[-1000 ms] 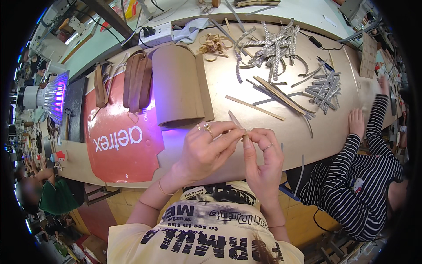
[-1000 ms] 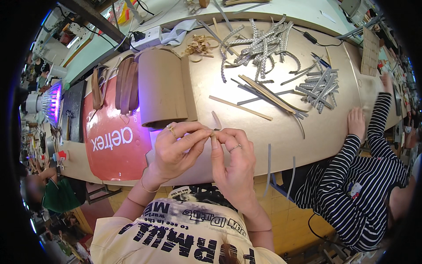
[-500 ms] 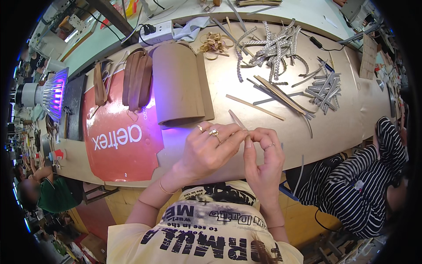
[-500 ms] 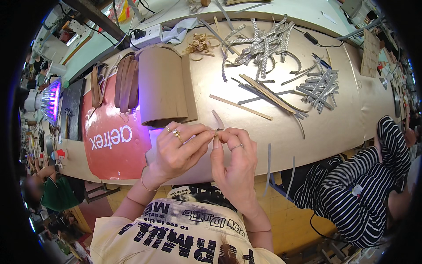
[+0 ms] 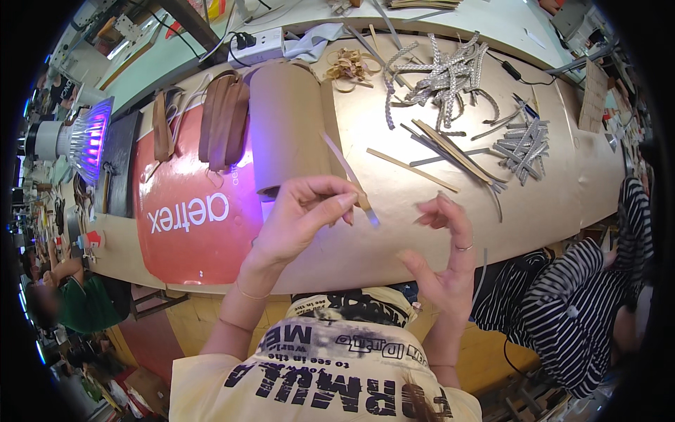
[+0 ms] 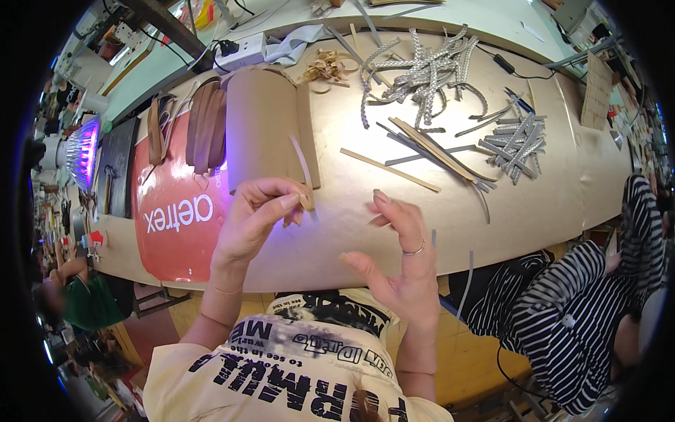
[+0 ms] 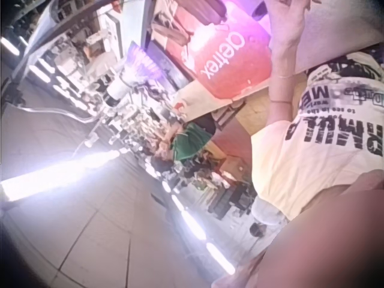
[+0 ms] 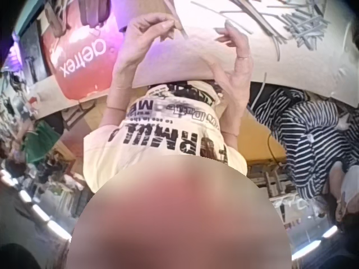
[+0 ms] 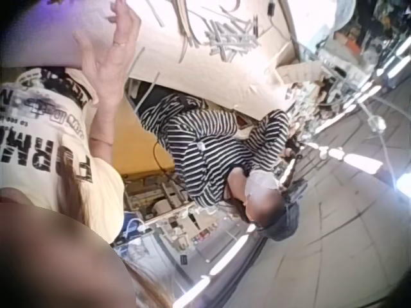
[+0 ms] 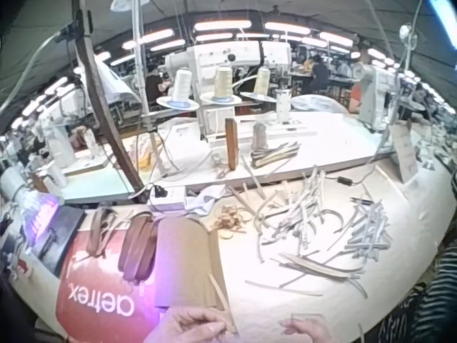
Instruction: The person gathers thin strips of material from a table, separates them, and bends them into curved shapes. They place the formed pieces on the table and continue handling additional strips. Another person works nearby at the same table.
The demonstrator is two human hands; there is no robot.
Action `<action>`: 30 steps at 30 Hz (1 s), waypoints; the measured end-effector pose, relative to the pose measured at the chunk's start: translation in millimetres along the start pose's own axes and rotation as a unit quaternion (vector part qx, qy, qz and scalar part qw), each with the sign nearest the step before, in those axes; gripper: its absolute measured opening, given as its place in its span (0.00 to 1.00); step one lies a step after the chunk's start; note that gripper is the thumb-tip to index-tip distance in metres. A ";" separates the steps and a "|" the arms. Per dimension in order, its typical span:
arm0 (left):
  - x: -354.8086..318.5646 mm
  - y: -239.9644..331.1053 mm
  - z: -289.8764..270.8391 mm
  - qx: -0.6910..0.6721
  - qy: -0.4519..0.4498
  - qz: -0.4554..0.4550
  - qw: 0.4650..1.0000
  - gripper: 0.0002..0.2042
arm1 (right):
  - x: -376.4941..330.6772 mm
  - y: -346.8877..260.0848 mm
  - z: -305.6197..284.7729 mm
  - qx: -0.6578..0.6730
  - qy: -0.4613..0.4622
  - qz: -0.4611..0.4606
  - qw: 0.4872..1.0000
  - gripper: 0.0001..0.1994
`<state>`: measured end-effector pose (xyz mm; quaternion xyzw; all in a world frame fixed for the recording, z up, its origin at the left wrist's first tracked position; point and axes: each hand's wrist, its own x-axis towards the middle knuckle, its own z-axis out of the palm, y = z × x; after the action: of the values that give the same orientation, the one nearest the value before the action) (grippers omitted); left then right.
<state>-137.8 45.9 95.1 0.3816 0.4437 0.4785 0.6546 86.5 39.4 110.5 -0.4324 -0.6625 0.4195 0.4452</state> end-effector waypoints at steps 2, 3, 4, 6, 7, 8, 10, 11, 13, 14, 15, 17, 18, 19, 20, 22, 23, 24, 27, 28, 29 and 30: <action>-1.0 -0.5 0.5 -0.031 -0.057 -0.049 0.997 0.08 | 5.5 4.8 0.4 -0.091 -0.014 -0.069 0.993 0.25; -1.3 -1.5 1.9 -0.050 -0.091 -0.064 0.993 0.08 | 8.3 8.1 2.6 -0.129 -0.039 -0.101 0.986 0.26; -1.9 -3.1 3.7 -0.060 -0.097 -0.080 0.990 0.08 | 10.3 11.0 4.3 -0.163 -0.056 -0.137 0.976 0.27; -1.6 -7.4 7.6 -0.093 -0.124 -0.091 0.984 0.09 | 11.3 15.8 8.4 -0.162 -0.035 -0.193 0.967 0.24; -1.7 -9.4 8.5 -0.110 -0.104 -0.105 0.983 0.09 | 10.4 17.0 8.2 -0.169 -0.018 -0.228 0.959 0.23; -1.6 -10.9 8.2 -0.130 -0.089 -0.118 0.981 0.09 | 8.6 17.3 6.2 -0.177 0.001 -0.258 0.950 0.22; 0.2 -15.5 9.1 -0.178 -0.075 -0.139 0.971 0.09 | 2.1 15.6 1.7 -0.159 -0.016 -0.237 0.958 0.23; 1.1 -17.6 9.3 -0.205 -0.075 -0.146 0.965 0.09 | -2.2 14.4 2.2 -0.130 -0.014 -0.200 0.971 0.23; 4.0 -20.9 9.2 -0.234 -0.128 -0.154 0.951 0.09 | -7.7 15.6 6.5 -0.095 -0.005 -0.149 0.984 0.26; 3.5 -23.6 11.3 -0.210 -0.127 -0.171 0.954 0.09 | -10.3 16.7 8.3 -0.104 0.007 -0.147 0.984 0.25; 1.5 -26.2 13.5 -0.192 -0.133 -0.177 0.956 0.10 | -12.8 18.4 10.6 -0.119 0.010 -0.140 0.983 0.23; -1.7 -30.7 16.3 -0.161 -0.134 -0.194 0.958 0.10 | -17.0 21.6 15.5 -0.167 0.011 -0.152 0.974 0.17; -1.8 -31.8 15.5 -0.168 -0.133 -0.204 0.955 0.10 | -18.6 22.6 15.9 -0.161 0.024 -0.163 0.973 0.15; -1.6 -32.3 14.0 -0.170 -0.134 -0.211 0.953 0.10 | -19.6 23.2 16.4 -0.159 0.030 -0.168 0.972 0.14; -0.9 -32.6 12.1 -0.174 -0.136 -0.212 0.952 0.11 | -20.4 22.8 15.9 -0.154 0.044 -0.187 0.969 0.12; 1.7 -33.3 8.8 -0.242 -0.127 -0.194 0.942 0.11 | -22.9 19.1 12.9 -0.104 0.027 -0.179 0.978 0.10; 3.0 -33.3 7.5 -0.271 -0.134 -0.171 0.938 0.11 | -24.6 16.2 10.8 -0.081 0.018 -0.176 0.981 0.10; 4.1 -32.6 6.3 -0.298 -0.085 -0.169 0.936 0.11 | -27.8 12.6 6.1 -0.007 -0.014 -0.176 0.984 0.10; 8.1 -24.0 -1.1 -0.385 -0.008 -0.122 0.915 0.08 | -59.3 -13.9 -21.9 0.187 -0.064 -0.096 0.976 0.08; 6.3 -20.3 -4.0 -0.381 0.041 -0.103 0.918 0.08 | -69.0 -18.4 -38.8 0.234 -0.067 -0.106 0.964 0.06; 2.0 -12.7 -10.1 -0.376 0.092 -0.083 0.918 0.08 | -80.2 -22.3 -56.1 0.297 -0.045 -0.187 0.935 0.04; -1.4 -8.5 -14.5 -0.381 0.104 -0.049 0.917 0.08 | -87.3 -20.2 -80.9 0.322 -0.071 -0.250 0.910 0.02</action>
<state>-149.3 43.5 83.0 0.0294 0.3114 0.6156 0.7233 179.7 -35.0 130.0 -0.0550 -0.6075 0.5149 0.6023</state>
